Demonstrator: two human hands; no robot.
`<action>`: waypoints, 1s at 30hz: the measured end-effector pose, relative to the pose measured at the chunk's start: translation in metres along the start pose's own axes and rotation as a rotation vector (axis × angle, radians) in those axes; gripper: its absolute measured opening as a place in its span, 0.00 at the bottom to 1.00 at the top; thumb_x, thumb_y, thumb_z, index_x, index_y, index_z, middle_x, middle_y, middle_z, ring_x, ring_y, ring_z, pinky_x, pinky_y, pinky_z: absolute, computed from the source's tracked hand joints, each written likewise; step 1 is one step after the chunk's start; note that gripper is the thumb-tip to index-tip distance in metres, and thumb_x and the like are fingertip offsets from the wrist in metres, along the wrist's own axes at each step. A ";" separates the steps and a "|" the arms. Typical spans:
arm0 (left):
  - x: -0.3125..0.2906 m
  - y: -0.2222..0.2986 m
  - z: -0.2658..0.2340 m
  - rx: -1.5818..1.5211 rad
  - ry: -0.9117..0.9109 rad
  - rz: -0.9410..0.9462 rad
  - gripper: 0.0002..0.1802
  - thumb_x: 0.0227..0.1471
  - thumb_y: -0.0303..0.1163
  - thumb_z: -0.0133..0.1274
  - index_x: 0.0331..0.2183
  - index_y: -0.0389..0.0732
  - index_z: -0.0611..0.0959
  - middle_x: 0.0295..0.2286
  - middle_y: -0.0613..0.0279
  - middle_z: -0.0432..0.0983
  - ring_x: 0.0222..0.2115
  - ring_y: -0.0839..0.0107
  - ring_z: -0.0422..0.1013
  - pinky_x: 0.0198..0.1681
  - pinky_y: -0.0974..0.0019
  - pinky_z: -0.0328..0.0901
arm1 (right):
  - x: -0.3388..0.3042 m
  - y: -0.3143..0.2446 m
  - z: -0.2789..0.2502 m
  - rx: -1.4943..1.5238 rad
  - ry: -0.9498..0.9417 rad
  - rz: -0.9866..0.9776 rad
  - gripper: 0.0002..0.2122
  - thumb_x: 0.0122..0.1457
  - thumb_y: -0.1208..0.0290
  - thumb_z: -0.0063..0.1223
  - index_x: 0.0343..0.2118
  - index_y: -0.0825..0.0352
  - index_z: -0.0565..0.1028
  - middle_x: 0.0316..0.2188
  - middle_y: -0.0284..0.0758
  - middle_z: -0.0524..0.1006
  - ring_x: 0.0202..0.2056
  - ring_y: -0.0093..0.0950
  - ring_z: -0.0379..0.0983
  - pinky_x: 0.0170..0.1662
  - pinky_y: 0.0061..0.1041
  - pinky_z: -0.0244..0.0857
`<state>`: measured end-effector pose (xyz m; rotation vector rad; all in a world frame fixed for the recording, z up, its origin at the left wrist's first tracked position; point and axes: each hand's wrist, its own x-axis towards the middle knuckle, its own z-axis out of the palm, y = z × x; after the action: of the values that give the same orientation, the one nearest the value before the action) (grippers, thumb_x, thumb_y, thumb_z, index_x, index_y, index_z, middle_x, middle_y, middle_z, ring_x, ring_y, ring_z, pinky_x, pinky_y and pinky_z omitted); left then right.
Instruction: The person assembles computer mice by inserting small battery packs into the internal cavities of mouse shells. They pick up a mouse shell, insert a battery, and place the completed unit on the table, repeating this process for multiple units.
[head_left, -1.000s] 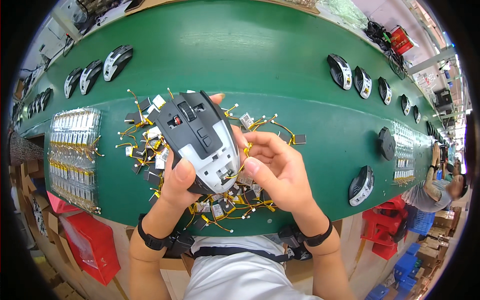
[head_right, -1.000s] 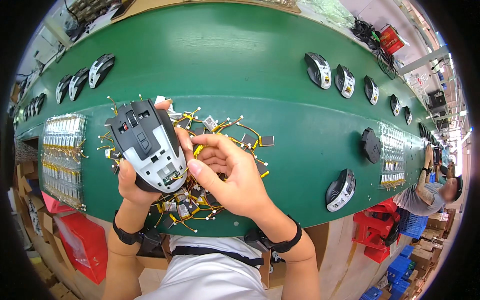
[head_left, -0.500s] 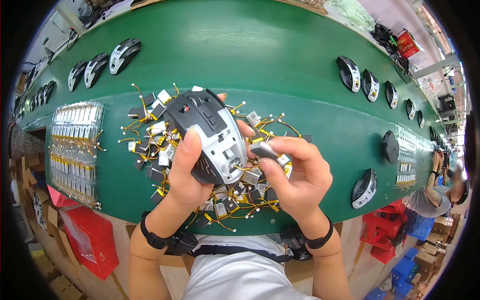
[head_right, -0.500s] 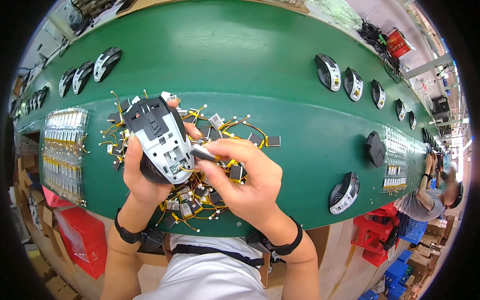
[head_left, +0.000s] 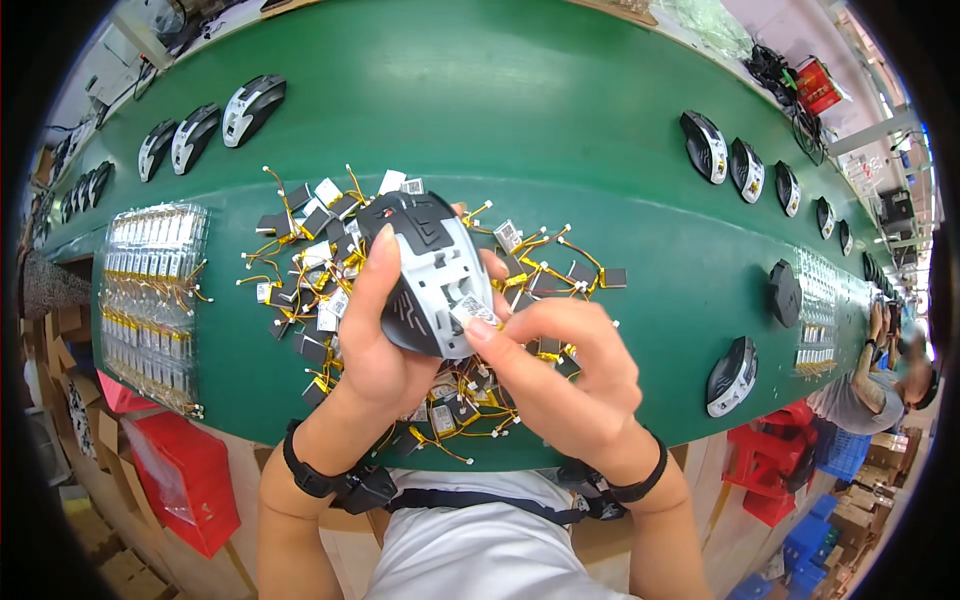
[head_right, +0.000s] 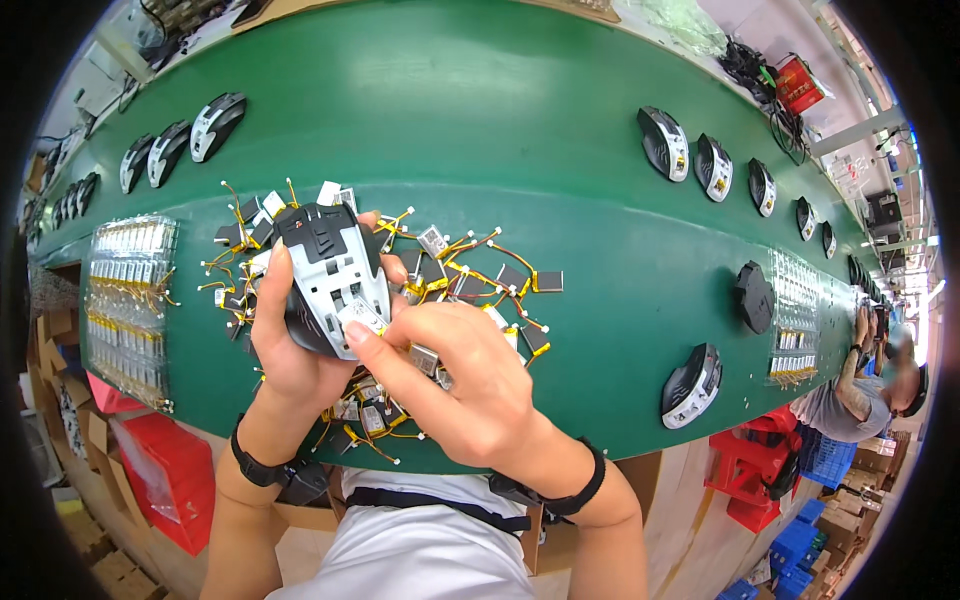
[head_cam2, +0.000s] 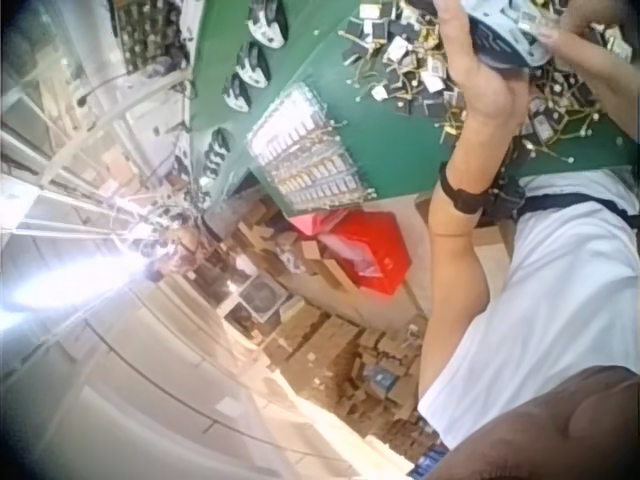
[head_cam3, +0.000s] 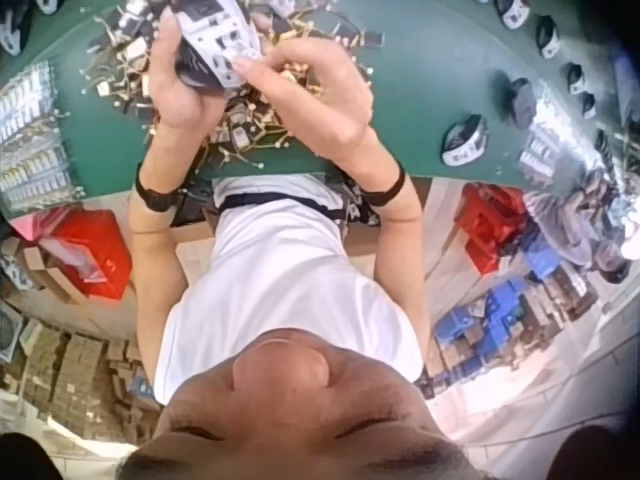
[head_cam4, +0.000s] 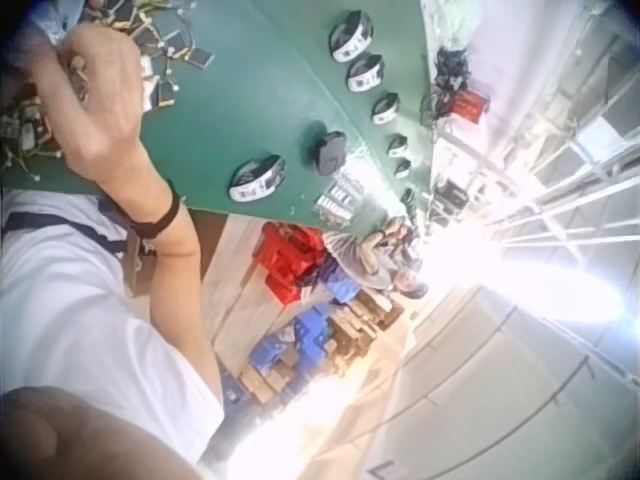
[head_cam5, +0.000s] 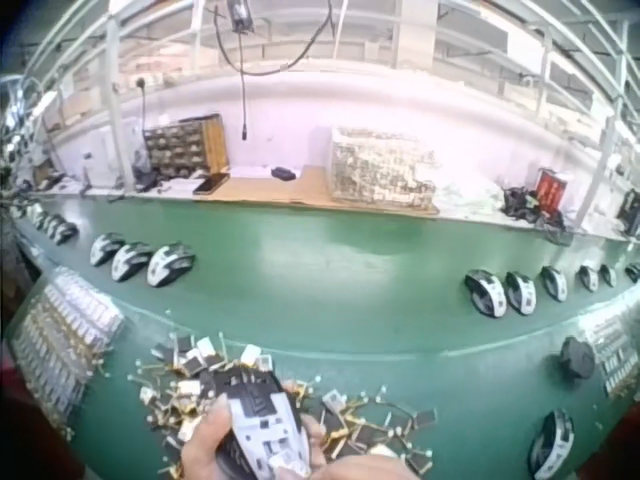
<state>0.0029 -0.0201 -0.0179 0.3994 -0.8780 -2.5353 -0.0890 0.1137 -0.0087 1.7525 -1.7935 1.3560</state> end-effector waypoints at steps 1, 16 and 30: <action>0.001 0.003 -0.001 -0.017 -0.031 -0.010 0.39 0.60 0.59 0.34 0.55 0.33 0.66 0.36 0.44 0.75 0.32 0.60 0.75 0.36 0.61 0.71 | -0.001 0.000 0.000 0.017 -0.041 0.005 0.19 0.39 0.77 0.59 0.40 0.72 0.81 0.34 0.36 0.72 0.31 0.29 0.72 0.34 0.27 0.67; -0.001 0.010 -0.009 0.106 -0.072 0.065 0.43 0.58 0.63 0.34 0.56 0.32 0.64 0.34 0.44 0.76 0.30 0.61 0.74 0.35 0.63 0.70 | 0.002 -0.012 0.007 0.184 -0.027 0.279 0.16 0.43 0.79 0.67 0.38 0.65 0.79 0.32 0.33 0.74 0.28 0.26 0.74 0.29 0.24 0.71; -0.002 0.011 -0.018 0.149 -0.251 0.020 0.31 0.65 0.51 0.32 0.57 0.38 0.68 0.38 0.59 0.74 0.39 0.70 0.69 0.46 0.69 0.63 | -0.007 -0.003 0.022 0.354 0.066 0.078 0.07 0.51 0.73 0.57 0.32 0.69 0.75 0.29 0.38 0.70 0.30 0.36 0.70 0.33 0.33 0.66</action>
<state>0.0149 -0.0368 -0.0246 0.1151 -1.1619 -2.5460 -0.0761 0.1023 -0.0242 1.7914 -1.6814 1.8353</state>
